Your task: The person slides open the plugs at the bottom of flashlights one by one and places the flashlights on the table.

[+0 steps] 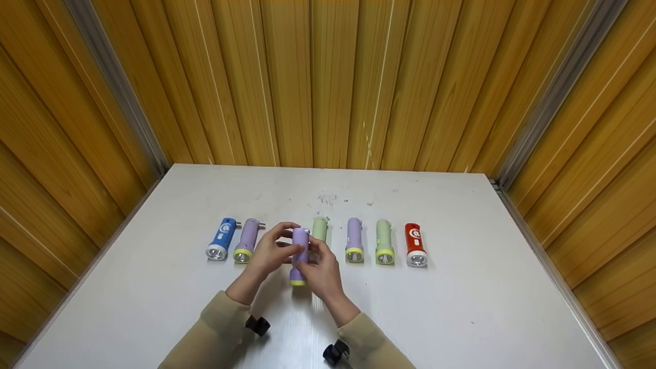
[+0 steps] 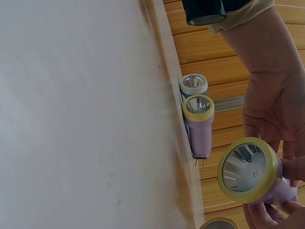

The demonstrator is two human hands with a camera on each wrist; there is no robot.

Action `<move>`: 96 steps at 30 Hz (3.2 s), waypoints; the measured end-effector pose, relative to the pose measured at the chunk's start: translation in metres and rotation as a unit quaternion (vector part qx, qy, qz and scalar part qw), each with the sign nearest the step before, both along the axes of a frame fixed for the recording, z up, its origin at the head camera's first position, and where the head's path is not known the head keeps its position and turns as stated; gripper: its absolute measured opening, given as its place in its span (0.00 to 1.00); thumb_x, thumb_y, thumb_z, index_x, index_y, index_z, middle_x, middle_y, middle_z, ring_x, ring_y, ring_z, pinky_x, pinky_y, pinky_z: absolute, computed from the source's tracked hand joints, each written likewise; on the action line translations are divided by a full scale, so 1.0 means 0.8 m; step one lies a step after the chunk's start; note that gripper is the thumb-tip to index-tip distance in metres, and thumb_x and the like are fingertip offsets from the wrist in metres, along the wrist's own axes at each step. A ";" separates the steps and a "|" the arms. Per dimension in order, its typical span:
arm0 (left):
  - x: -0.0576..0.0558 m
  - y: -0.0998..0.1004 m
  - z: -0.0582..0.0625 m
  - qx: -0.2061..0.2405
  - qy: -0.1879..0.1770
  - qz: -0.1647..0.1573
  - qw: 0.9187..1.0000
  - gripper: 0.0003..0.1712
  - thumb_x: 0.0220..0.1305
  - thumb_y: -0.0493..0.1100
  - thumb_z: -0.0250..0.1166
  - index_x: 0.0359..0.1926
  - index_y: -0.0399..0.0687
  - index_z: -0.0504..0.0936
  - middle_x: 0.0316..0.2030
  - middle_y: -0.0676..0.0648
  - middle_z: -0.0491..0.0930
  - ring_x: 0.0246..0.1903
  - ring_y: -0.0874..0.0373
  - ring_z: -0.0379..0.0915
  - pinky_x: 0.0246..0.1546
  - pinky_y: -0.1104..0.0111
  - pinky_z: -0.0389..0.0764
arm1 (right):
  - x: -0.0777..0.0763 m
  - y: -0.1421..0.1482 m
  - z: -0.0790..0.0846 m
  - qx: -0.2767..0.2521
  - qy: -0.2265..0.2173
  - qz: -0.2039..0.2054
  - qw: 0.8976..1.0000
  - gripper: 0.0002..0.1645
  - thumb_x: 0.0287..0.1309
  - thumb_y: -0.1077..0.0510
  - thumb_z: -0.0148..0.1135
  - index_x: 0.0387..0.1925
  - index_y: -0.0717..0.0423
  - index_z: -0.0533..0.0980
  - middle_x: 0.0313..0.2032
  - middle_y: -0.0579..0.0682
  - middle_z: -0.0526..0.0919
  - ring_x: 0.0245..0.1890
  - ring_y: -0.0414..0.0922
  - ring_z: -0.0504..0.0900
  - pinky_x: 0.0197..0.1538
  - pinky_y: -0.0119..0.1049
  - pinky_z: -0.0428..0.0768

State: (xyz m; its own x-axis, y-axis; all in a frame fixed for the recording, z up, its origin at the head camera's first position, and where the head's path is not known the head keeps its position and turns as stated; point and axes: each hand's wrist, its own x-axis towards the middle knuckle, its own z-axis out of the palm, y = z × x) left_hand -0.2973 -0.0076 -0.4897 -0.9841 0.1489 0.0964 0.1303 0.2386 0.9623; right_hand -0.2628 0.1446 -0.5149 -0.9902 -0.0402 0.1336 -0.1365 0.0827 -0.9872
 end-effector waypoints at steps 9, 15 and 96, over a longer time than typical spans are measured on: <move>0.000 0.000 0.002 -0.008 -0.010 0.001 1.000 0.26 0.58 0.37 0.73 0.58 0.46 0.79 0.52 0.36 0.81 0.40 0.49 0.84 0.31 0.63 0.88 | 0.000 -0.001 -0.001 0.007 -0.004 -0.003 1.000 0.36 0.57 0.74 0.62 0.69 0.70 0.68 0.62 0.71 0.78 0.55 0.58 0.85 0.52 0.30 0.84; -0.001 0.000 0.000 -0.012 0.000 -0.003 1.000 0.26 0.57 0.36 0.72 0.58 0.45 0.79 0.50 0.35 0.81 0.38 0.49 0.84 0.30 0.64 0.87 | 0.000 -0.001 -0.001 0.007 0.000 -0.002 1.000 0.36 0.57 0.74 0.63 0.68 0.70 0.68 0.62 0.71 0.78 0.55 0.59 0.85 0.52 0.30 0.84; -0.003 0.002 -0.004 -0.022 -0.014 -0.016 1.000 0.27 0.57 0.36 0.69 0.60 0.45 0.80 0.50 0.36 0.80 0.36 0.53 0.79 0.28 0.68 0.84 | 0.006 -0.004 0.002 0.011 0.003 0.011 1.000 0.36 0.54 0.75 0.61 0.67 0.71 0.68 0.61 0.71 0.78 0.58 0.61 0.83 0.57 0.39 0.83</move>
State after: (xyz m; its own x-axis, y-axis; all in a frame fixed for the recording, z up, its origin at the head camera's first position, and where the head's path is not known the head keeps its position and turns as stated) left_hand -0.2994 -0.0061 -0.4926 -0.9809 0.1843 0.0620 0.1122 0.2763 0.9545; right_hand -0.2578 0.1418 -0.5130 -0.9881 -0.0649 0.1393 -0.1454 0.1023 -0.9841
